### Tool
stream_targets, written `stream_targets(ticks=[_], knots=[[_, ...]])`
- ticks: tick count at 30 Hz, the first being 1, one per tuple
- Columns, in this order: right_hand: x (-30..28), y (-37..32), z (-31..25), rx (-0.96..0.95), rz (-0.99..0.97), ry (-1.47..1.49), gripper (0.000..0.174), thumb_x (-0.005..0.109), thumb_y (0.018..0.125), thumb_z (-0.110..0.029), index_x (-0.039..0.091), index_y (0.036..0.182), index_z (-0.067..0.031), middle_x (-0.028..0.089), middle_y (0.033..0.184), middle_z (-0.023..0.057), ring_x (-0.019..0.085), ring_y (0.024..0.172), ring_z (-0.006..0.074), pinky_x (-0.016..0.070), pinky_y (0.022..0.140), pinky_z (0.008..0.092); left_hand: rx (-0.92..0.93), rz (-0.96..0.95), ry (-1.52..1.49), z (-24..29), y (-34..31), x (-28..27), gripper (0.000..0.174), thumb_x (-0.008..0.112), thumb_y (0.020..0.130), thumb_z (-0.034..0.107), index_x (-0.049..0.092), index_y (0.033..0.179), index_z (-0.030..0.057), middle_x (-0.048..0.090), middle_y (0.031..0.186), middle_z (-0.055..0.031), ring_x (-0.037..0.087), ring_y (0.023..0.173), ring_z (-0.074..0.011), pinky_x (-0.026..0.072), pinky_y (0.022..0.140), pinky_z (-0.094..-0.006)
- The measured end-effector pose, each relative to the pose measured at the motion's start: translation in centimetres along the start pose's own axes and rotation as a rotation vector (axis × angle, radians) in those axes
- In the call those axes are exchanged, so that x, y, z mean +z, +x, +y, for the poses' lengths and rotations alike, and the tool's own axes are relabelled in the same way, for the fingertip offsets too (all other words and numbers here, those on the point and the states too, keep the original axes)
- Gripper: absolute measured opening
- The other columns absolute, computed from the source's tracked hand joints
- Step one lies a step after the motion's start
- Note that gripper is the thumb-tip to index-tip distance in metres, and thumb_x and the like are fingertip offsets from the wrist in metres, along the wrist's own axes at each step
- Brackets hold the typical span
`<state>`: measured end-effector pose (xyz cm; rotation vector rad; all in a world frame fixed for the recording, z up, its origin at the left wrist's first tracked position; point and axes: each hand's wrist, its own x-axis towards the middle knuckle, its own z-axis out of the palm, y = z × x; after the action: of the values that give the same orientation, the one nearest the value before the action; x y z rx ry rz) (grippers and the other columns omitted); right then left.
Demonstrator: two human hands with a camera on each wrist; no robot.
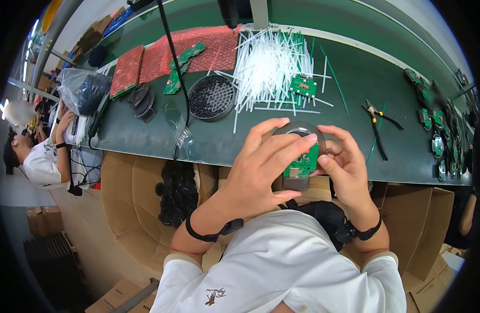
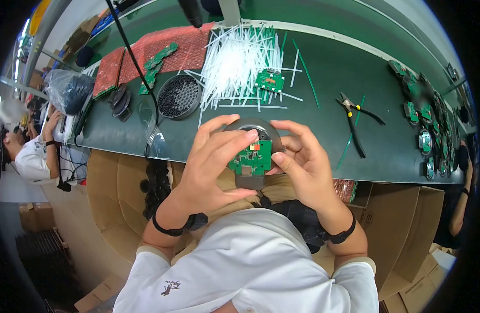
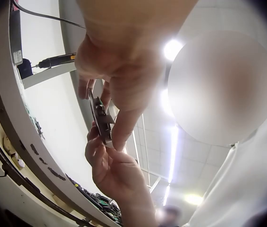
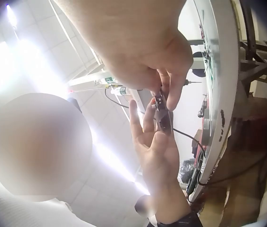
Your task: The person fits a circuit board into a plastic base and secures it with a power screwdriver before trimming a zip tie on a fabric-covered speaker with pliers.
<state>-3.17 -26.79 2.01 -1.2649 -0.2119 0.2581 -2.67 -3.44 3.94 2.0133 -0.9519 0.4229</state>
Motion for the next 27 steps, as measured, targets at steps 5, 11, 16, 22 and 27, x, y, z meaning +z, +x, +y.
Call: stream_targets(ticks=[5, 11, 16, 22, 27], knots=[[-0.9, -0.6, -0.2, -0.025, 0.011, -0.023, 0.052, 0.061, 0.104, 0.002, 0.042, 0.152, -0.0005, 0.069, 0.121, 0.0160, 0.071, 0.103, 0.0178, 0.0632, 0.081, 0.0283, -0.059, -0.035, -0.081, 0.0, 0.6, 0.8, 0.109, 0.101, 0.051, 0.019, 0.055, 0.148, 0.0058, 0.069, 0.134, -0.0116, 0.058, 0.128, -0.0400, 0.0403, 0.115, -0.0555], [-1.7, -1.0, -0.3, 0.030, 0.058, 0.020, 0.051, 0.062, 0.103, 0.001, 0.042, 0.150, -0.0015, 0.069, 0.118, 0.0149, 0.072, 0.101, 0.0177, 0.0633, 0.079, 0.0287, -0.063, -0.067, -0.106, 0.0, 1.3, 1.5, 0.111, 0.101, 0.053, 0.017, 0.051, 0.152, 0.0065, 0.069, 0.133, -0.0121, 0.056, 0.132, -0.0368, 0.0372, 0.118, -0.0544], [-2.7, -1.7, -0.9, 0.078, 0.143, 0.008, 0.040, 0.063, 0.103, 0.002, 0.046, 0.139, -0.0020, 0.069, 0.103, 0.0113, 0.073, 0.082, 0.0152, 0.0617, 0.071, 0.0277, -0.099, -0.091, -0.118, -0.1, 1.4, 2.3, 0.104, 0.099, 0.062, 0.032, 0.052, 0.151, 0.0039, 0.058, 0.151, -0.0136, 0.052, 0.138, -0.0419, 0.0401, 0.117, -0.0540], [-12.3, -3.5, -4.8, -0.169, 0.571, -0.074, 0.017, 0.065, 0.103, -0.002, 0.057, 0.118, -0.0014, 0.069, 0.095, 0.0087, 0.073, 0.077, 0.0168, 0.0623, 0.067, 0.0293, -0.297, 0.013, -0.033, -0.9, 0.2, 2.9, 0.066, 0.084, 0.073, -0.005, 0.067, 0.136, 0.0024, 0.069, 0.104, -0.0113, 0.063, 0.088, -0.0217, 0.0523, 0.079, -0.0322], [-29.5, -5.9, -9.0, -0.424, 1.040, -0.222, 0.016, 0.070, 0.101, -0.007, 0.061, 0.114, -0.0030, 0.072, 0.090, 0.0080, 0.073, 0.075, 0.0167, 0.0613, 0.067, 0.0288, -0.382, 0.063, 0.104, -2.8, -0.9, 2.7, 0.037, 0.080, 0.075, -0.009, 0.071, 0.109, 0.0017, 0.064, 0.091, -0.0111, 0.060, 0.075, -0.0227, 0.0499, 0.068, -0.0342]])
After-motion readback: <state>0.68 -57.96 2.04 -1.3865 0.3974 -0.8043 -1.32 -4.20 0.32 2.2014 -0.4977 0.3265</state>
